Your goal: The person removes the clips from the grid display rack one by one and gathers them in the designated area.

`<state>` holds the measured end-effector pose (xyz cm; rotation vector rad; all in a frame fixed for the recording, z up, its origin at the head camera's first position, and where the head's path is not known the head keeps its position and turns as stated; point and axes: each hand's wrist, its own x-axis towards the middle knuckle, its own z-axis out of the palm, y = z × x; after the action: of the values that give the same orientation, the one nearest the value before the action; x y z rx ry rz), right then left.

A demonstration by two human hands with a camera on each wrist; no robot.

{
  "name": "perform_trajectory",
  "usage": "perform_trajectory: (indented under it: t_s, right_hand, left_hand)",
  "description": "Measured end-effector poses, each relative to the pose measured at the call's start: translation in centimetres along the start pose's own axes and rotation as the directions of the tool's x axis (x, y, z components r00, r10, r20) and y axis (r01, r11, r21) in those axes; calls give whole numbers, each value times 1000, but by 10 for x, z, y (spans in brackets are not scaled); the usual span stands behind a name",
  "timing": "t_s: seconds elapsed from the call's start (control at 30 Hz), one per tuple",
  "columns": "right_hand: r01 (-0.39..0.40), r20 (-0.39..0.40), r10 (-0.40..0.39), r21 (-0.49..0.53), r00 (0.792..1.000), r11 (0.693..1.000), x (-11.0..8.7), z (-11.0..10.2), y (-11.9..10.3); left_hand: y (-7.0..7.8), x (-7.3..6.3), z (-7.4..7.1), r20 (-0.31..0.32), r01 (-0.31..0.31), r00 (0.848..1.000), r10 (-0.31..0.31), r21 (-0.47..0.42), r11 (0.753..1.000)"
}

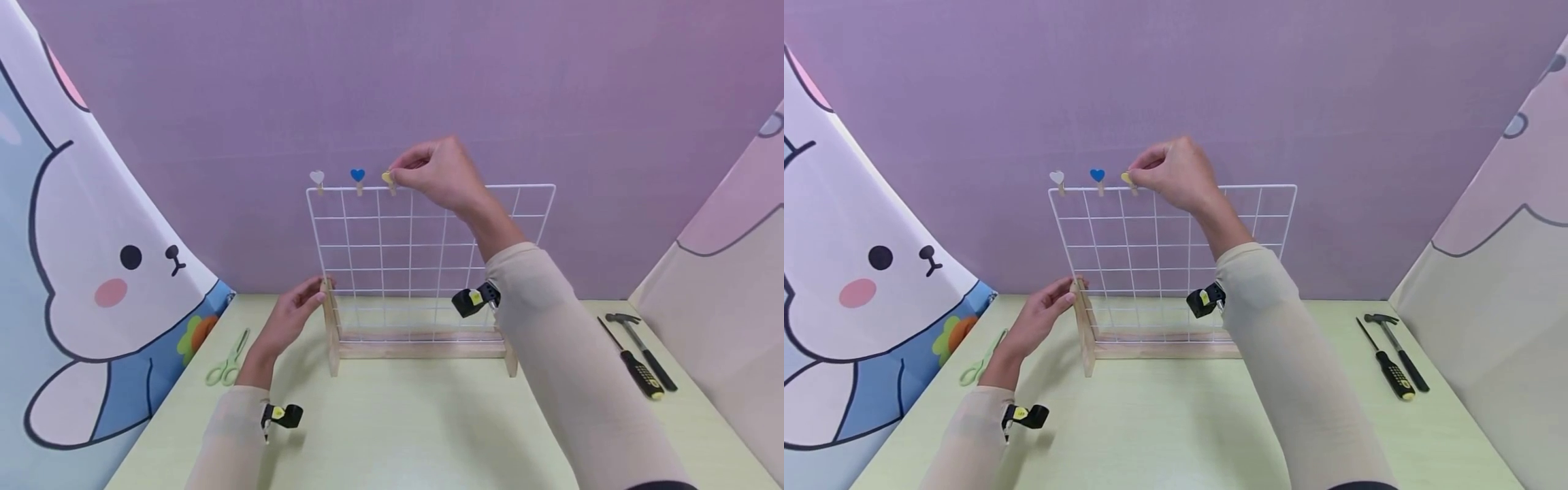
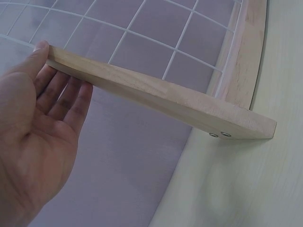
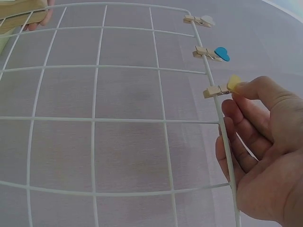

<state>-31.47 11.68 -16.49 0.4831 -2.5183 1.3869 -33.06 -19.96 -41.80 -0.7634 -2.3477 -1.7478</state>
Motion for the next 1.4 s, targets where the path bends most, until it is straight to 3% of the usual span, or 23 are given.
perform_trajectory:
  t_s: [0.23, 0.43, 0.7, 0.87, 1.1, 1.4]
  right_hand:
    - [-8, -33, 9, 28, 999, 1000, 2, 2, 1]
    - [1, -37, 3, 117, 999, 993, 0, -2, 3]
    - [51, -49, -38, 301, 998, 952, -6, -16, 12]
    - [56, -74, -33, 341, 997, 938, -15, -26, 15]
    - [97, -102, -71, 286, 992, 953, -35, -43, 13]
    - [56, -108, -41, 133, 993, 990, -89, -70, 29]
  left_hand:
    - [0, 0, 0, 7, 6, 1000, -6, 0, 1000]
    - [0, 1, 3, 6, -1, 1000, 1, -8, 1000]
    - [-1, 3, 5, 4, 21, 1000, -21, -5, 1000]
    - [-2, 4, 2, 14, 14, 1000, -14, 6, 1000]
    - [-3, 4, -1, 3, 25, 1000, -25, 16, 1000]
    - [0, 5, 0, 19, 24, 1000, -25, 45, 999]
